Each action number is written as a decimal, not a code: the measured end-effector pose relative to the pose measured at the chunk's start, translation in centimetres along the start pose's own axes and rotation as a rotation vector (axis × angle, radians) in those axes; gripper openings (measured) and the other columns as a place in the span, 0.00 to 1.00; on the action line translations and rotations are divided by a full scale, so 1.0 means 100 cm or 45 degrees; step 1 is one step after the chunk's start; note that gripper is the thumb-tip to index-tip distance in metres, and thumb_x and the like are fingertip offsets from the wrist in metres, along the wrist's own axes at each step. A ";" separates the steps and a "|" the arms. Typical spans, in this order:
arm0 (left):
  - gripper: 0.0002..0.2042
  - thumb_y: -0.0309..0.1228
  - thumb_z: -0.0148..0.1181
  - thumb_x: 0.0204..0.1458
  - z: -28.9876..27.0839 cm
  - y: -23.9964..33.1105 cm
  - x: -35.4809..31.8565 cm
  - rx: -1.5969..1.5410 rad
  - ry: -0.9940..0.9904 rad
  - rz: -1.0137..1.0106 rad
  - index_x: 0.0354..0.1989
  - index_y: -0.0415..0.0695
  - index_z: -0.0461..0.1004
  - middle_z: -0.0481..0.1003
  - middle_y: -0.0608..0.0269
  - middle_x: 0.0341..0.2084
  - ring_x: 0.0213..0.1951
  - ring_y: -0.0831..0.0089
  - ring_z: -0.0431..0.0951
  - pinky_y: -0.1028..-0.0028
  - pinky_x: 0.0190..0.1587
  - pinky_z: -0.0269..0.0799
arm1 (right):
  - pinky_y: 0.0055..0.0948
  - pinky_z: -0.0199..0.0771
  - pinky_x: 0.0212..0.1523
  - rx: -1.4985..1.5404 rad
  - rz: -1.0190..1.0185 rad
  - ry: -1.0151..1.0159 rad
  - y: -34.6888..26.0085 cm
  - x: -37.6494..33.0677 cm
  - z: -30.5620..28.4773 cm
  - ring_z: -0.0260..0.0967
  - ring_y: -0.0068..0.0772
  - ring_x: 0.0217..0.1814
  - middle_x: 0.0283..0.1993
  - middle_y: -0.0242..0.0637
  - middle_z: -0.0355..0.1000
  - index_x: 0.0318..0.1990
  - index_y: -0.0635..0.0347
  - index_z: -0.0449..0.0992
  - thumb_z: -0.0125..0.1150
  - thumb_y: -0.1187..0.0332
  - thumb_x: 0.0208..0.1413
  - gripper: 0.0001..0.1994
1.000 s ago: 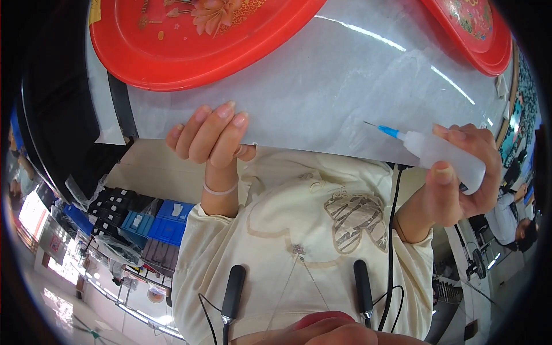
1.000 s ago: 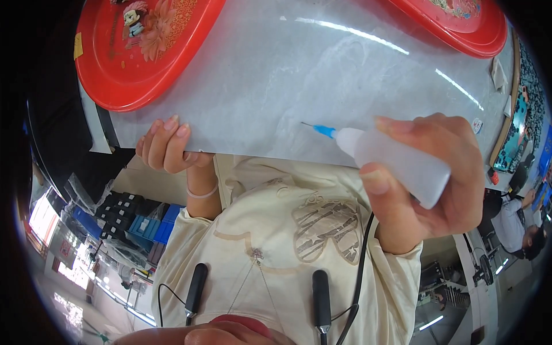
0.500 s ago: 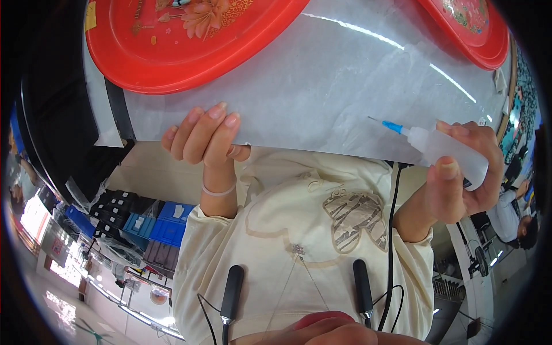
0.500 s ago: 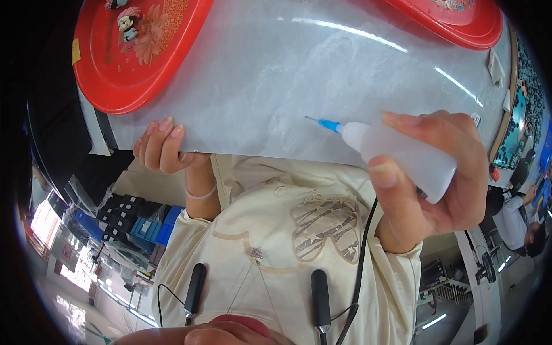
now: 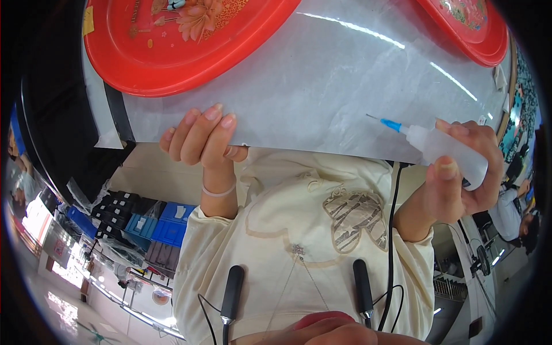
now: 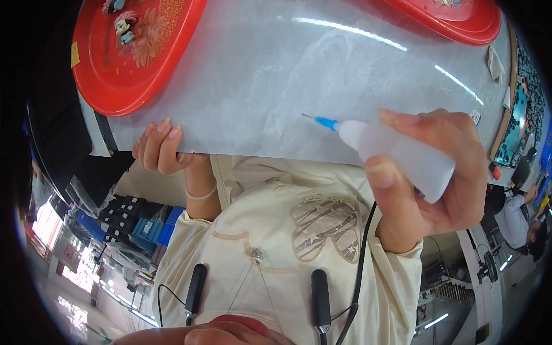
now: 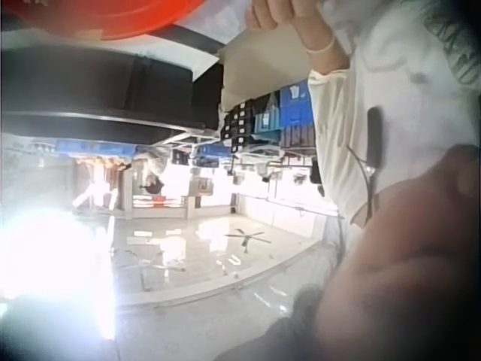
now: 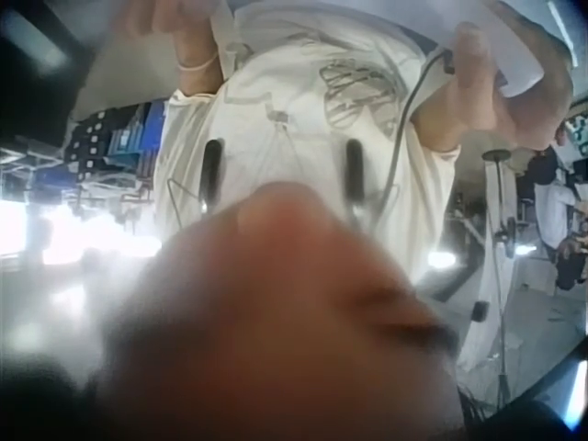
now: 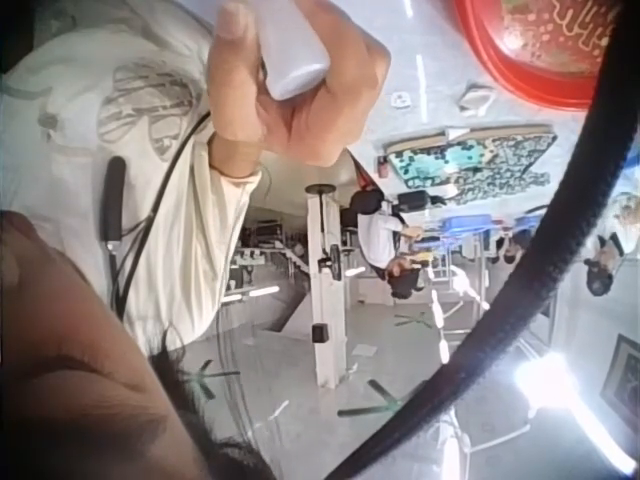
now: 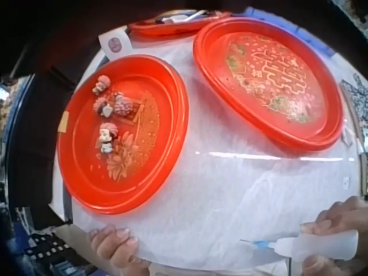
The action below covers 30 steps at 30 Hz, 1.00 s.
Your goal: The person applies adhesive from a glue bottle to small figurine parts and joins them together by hand on a workbench.
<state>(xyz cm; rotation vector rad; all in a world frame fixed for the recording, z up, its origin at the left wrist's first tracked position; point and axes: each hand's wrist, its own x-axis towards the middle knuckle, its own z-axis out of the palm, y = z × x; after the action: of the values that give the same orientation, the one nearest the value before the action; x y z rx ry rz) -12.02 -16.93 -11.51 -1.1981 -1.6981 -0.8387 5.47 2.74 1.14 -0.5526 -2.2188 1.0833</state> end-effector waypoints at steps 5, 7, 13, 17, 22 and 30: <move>0.13 0.37 0.30 0.48 0.001 -0.001 0.001 -0.009 0.034 0.014 0.27 0.54 0.66 0.68 0.73 0.27 0.37 0.77 0.66 0.73 0.50 0.51 | 0.26 0.62 0.30 -0.052 -0.005 0.102 0.002 -0.001 -0.002 0.62 0.34 0.26 0.28 0.49 0.67 0.32 0.72 0.68 0.56 0.71 0.35 0.15; 0.13 0.37 0.30 0.48 -0.001 0.001 0.002 0.006 -0.027 -0.003 0.27 0.55 0.66 0.68 0.73 0.27 0.37 0.77 0.66 0.73 0.50 0.51 | 0.26 0.62 0.29 -0.065 0.011 0.088 0.003 0.001 -0.001 0.61 0.33 0.25 0.27 0.49 0.67 0.32 0.73 0.68 0.56 0.71 0.35 0.15; 0.12 0.37 0.30 0.49 -0.004 -0.001 0.001 0.019 -0.033 0.007 0.28 0.55 0.65 0.67 0.73 0.27 0.37 0.77 0.66 0.73 0.50 0.51 | 0.23 0.59 0.25 -0.028 0.040 -0.019 -0.004 0.001 0.000 0.59 0.31 0.21 0.24 0.49 0.67 0.31 0.73 0.68 0.57 0.70 0.33 0.16; 0.12 0.37 0.30 0.49 -0.001 0.001 0.001 0.008 -0.010 -0.013 0.28 0.55 0.65 0.68 0.73 0.27 0.37 0.77 0.66 0.73 0.50 0.51 | 0.23 0.57 0.22 -0.025 0.072 0.031 -0.001 0.000 0.001 0.57 0.29 0.19 0.23 0.50 0.68 0.30 0.73 0.67 0.57 0.69 0.32 0.17; 0.12 0.36 0.30 0.49 -0.001 0.002 0.004 0.014 -0.019 -0.008 0.27 0.54 0.65 0.68 0.73 0.26 0.37 0.77 0.66 0.73 0.50 0.51 | 0.23 0.57 0.23 -0.050 -0.011 -0.099 -0.002 0.005 -0.006 0.58 0.30 0.20 0.23 0.50 0.67 0.30 0.74 0.67 0.56 0.69 0.33 0.16; 0.12 0.36 0.29 0.51 0.003 0.004 0.006 0.017 0.017 -0.029 0.26 0.54 0.64 0.67 0.72 0.27 0.36 0.77 0.65 0.74 0.49 0.52 | 0.31 0.66 0.37 0.366 0.218 0.487 0.018 -0.015 -0.025 0.65 0.42 0.35 0.39 0.55 0.62 0.39 0.76 0.64 0.47 0.68 0.47 0.17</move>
<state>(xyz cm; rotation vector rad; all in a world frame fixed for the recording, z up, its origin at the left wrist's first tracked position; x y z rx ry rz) -11.83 -16.32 -11.08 -1.1640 -1.7066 -0.8465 8.42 4.31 0.47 -0.7602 -1.6775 1.2401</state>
